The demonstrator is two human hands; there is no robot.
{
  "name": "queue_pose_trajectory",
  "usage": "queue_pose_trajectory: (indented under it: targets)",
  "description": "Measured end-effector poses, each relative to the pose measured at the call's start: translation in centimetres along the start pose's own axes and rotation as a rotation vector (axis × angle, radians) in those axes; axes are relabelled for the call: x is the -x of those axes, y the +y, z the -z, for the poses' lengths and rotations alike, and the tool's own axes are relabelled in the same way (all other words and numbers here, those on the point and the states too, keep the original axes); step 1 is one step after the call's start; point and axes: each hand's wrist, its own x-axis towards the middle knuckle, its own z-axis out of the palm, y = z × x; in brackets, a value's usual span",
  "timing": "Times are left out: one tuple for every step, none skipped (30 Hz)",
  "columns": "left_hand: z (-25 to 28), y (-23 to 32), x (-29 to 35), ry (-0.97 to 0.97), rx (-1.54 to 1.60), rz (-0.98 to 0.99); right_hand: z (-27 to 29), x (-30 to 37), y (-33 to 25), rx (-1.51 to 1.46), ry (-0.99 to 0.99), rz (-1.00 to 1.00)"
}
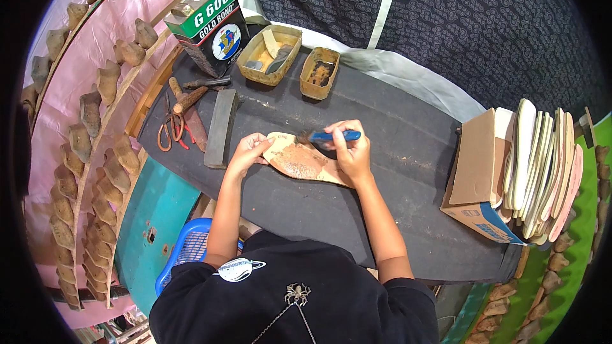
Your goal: The person takes shoe soles from a box, applies adhesive onto them using a brush, and places them into a basket.
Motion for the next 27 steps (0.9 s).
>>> queue_pose_trajectory:
  targets:
    - [0.0, 0.0, 0.1, 0.001, 0.001, -0.001, 0.3, 0.0, 0.0, 0.005, 0.026, -0.007]
    - [-0.1, 0.1, 0.1, 0.005, 0.009, -0.003, 0.4, -0.3, 0.2, 0.004, 0.06, 0.075]
    - [-0.2, 0.2, 0.2, 0.007, 0.017, -0.005, 1.0, -0.4, 0.4, 0.073, 0.061, 0.157]
    - [-0.3, 0.2, 0.2, 0.006, 0.018, -0.007, 1.6, -0.6, 0.6, 0.111, 0.068, 0.228]
    - [-0.3, 0.1, 0.1, 0.003, 0.016, -0.012, 2.0, -0.8, 0.8, 0.149, 0.074, 0.299]
    - [-0.3, 0.1, 0.1, 0.002, 0.012, -0.015, 1.9, -0.7, 0.7, 0.149, 0.073, 0.3]
    - [-0.2, 0.1, 0.1, 0.001, 0.013, -0.016, 1.9, -0.6, 0.4, 0.15, 0.103, 0.272]
    - [-0.2, 0.1, 0.1, 0.006, 0.007, -0.009, 1.8, -0.5, 0.1, 0.151, 0.132, 0.244]
    - [-0.1, 0.1, 0.1, 0.011, 0.001, -0.002, 1.5, -0.4, -0.3, 0.151, 0.133, 0.244]
    - [-0.1, 0.0, 0.1, 0.01, 0.0, -0.003, 1.0, -0.2, -0.7, 0.056, 0.132, 0.13]
    - [0.0, 0.0, 0.1, 0.007, 0.002, -0.003, 0.5, -0.1, -0.9, -0.04, 0.13, 0.016]
    - [-0.1, 0.0, 0.1, 0.002, 0.003, -0.004, 0.1, -0.2, -0.7, -0.088, 0.084, 0.018]
    - [-0.1, 0.0, 0.1, 0.0, 0.002, -0.005, -0.2, -0.2, -0.7, -0.14, 0.031, -0.001]
    - [-0.2, 0.0, 0.1, 0.002, 0.002, -0.015, -0.2, -0.3, -0.3, -0.087, -0.025, 0.002]
    - [-0.2, 0.0, 0.1, 0.006, 0.002, -0.025, -0.2, -0.3, 0.0, -0.035, -0.084, 0.004]
    - [-0.2, 0.0, 0.1, 0.008, 0.004, -0.026, -0.3, -0.3, 0.0, -0.036, -0.063, -0.011]
    - [-0.2, -0.1, 0.1, 0.006, 0.006, -0.034, 0.0, -0.3, 0.0, -0.036, -0.066, -0.01]
    - [-0.2, -0.1, 0.1, 0.005, 0.009, -0.041, 0.6, -0.3, 0.0, 0.002, -0.039, -0.006]
    - [-0.2, -0.1, 0.1, 0.008, 0.011, -0.042, 1.2, -0.3, 0.0, 0.04, -0.013, -0.002]
    - [-0.2, -0.1, 0.2, 0.008, 0.012, -0.041, 1.6, -0.6, 0.2, 0.141, 0.045, 0.103]
    - [-0.2, 0.0, 0.1, 0.01, 0.012, -0.041, 1.9, -1.0, 0.2, 0.197, 0.061, 0.228]
    - [-0.1, 0.0, 0.0, 0.013, 0.012, -0.047, 2.1, -1.1, -0.1, 0.196, 0.079, 0.212]
    - [-0.1, -0.2, 0.0, 0.007, 0.015, -0.039, 2.3, -1.3, -0.4, 0.195, 0.096, 0.197]
    - [-0.1, -0.2, -0.1, -0.005, 0.016, -0.031, 2.4, -1.7, -0.5, 0.157, 0.112, 0.206]
    - [-0.1, -0.2, -0.1, -0.007, 0.013, -0.039, 2.3, -2.1, -0.7, 0.156, 0.114, 0.214]
    - [0.0, -0.1, -0.1, 0.003, 0.013, -0.039, 2.2, -2.6, -1.0, 0.075, 0.186, 0.176]
    - [-0.1, 0.0, 0.0, 0.012, 0.012, -0.038, 2.0, -3.1, -1.4, -0.006, 0.257, 0.137]
